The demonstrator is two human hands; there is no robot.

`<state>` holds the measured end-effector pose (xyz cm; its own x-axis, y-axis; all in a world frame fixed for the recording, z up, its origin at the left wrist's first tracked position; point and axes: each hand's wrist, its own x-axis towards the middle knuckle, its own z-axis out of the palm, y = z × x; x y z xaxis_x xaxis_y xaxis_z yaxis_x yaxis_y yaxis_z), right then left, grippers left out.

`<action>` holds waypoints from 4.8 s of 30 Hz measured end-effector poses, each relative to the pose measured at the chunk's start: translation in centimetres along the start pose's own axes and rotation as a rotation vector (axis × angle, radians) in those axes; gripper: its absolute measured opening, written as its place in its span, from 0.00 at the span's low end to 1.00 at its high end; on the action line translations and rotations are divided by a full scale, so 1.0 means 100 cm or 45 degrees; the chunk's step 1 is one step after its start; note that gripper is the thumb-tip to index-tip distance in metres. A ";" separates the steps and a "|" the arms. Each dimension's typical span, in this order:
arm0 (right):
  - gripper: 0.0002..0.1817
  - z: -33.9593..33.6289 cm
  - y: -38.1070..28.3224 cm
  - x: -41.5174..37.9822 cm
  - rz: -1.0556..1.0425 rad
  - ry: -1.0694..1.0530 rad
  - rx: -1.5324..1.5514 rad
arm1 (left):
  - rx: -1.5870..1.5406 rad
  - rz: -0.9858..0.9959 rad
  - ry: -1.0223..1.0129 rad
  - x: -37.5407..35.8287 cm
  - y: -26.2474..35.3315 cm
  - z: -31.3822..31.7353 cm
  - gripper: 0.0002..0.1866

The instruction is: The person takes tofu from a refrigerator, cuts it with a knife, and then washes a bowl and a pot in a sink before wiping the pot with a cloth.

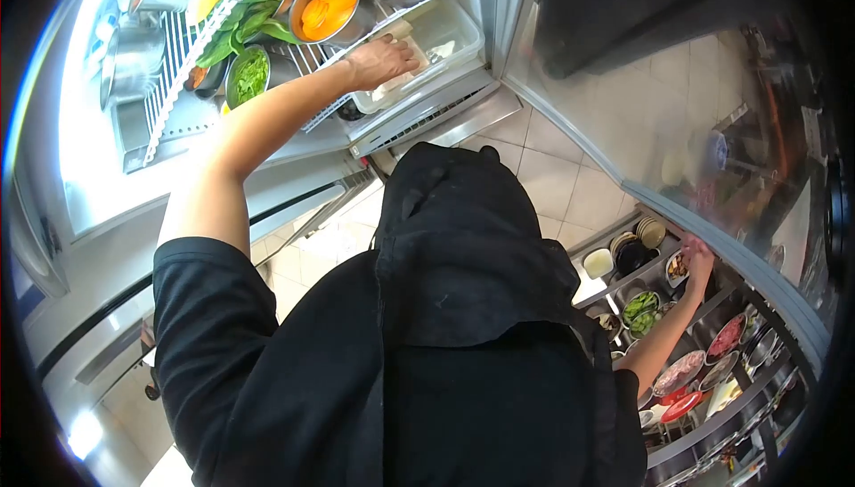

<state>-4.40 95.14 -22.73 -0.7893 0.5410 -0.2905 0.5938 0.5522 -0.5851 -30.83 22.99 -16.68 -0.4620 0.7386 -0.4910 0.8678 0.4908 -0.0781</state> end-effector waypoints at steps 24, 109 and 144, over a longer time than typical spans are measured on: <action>0.21 0.425 -0.415 -0.119 0.490 -1.864 1.448 | -3.319 -0.435 2.161 -0.188 0.168 0.066 0.36; 0.34 -0.673 0.518 -0.918 -1.192 1.920 -0.534 | -2.707 0.914 -1.562 0.207 1.528 -0.338 0.26; 0.30 -0.892 0.998 0.086 -0.448 -0.128 -0.776 | -3.666 0.987 0.506 0.653 1.524 -0.562 0.34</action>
<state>61.98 211.46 -16.08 -0.9434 0.2207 -0.2476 0.2598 0.9558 -0.1378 60.95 172.00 -11.94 -0.6668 0.7436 0.0492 -0.7087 -0.6532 0.2666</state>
